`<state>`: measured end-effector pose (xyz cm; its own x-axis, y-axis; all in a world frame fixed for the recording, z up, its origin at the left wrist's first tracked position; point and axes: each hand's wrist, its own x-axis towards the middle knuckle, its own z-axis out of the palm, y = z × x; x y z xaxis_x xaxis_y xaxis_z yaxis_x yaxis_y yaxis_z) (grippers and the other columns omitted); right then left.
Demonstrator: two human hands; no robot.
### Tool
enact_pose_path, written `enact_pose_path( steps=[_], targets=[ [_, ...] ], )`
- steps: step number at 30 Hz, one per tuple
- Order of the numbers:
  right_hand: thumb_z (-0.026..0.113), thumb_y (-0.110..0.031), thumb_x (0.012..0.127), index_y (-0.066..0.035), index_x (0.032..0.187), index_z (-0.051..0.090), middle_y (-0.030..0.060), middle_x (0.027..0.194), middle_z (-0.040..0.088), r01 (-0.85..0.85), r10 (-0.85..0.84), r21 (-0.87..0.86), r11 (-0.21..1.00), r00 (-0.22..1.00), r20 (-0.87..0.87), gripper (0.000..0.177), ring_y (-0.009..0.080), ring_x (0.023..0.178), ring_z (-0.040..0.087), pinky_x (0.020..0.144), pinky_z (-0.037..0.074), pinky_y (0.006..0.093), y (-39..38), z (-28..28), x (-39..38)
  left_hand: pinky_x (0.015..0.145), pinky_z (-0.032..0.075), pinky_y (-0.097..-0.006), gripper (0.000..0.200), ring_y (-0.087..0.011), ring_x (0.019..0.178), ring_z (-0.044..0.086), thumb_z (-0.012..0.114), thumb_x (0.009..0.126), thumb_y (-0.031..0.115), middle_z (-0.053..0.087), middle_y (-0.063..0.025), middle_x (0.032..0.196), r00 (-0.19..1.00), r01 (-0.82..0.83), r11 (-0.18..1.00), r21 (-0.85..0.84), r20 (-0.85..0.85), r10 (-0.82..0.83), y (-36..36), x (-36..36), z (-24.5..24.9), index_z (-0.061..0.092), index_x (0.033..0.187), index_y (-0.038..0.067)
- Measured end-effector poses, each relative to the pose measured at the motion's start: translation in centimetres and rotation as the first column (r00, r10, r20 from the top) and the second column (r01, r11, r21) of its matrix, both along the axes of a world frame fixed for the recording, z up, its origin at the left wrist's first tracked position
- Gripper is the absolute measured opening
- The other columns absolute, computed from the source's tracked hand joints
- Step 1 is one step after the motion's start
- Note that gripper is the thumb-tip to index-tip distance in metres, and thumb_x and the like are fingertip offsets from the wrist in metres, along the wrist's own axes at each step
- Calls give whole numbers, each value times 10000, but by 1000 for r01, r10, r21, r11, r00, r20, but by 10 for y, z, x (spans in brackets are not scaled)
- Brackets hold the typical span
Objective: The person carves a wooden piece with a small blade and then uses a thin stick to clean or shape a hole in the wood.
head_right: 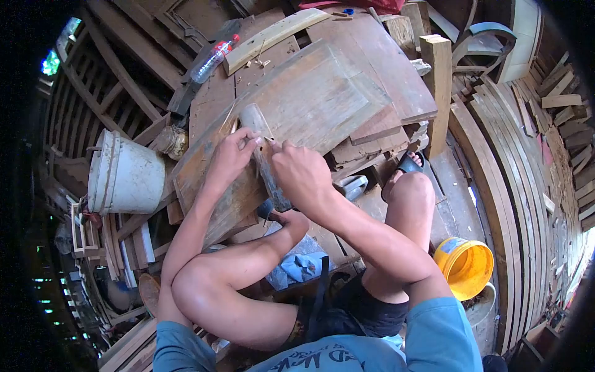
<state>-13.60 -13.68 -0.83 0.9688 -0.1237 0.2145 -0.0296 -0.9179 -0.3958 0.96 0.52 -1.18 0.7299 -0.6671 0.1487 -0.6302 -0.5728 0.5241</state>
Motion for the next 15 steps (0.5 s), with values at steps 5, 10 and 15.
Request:
enact_pose_path(
  steps=[5,10,15],
  targets=[
    [573,-78,849,56,1037,628,186,884,667,-2,3,-41,999,1000,8,238,300,736,710,603,578,365,1,-1,-1,587,443,-439,237,-366,608,593,621,911,271,579,-187,624,999,-12,999,45,-50,15,-2,1,-2,655,1021,64],
    [575,-75,852,52,1036,638,181,894,668,3,-3,-69,998,1000,5,232,289,754,713,607,578,357,5,3,-1,582,441,-441,223,-370,605,590,621,909,266,581,-186,624,998,-30,997,70,-51,33,-7,-5,5,653,1013,72],
    [565,-81,857,47,1029,645,176,895,671,3,-2,-66,998,1000,18,228,281,744,712,604,578,347,5,2,1,585,440,-446,218,-377,615,595,619,908,258,585,-182,628,997,-44,994,101,-60,50,-7,-10,11,650,1030,79]
  ],
)
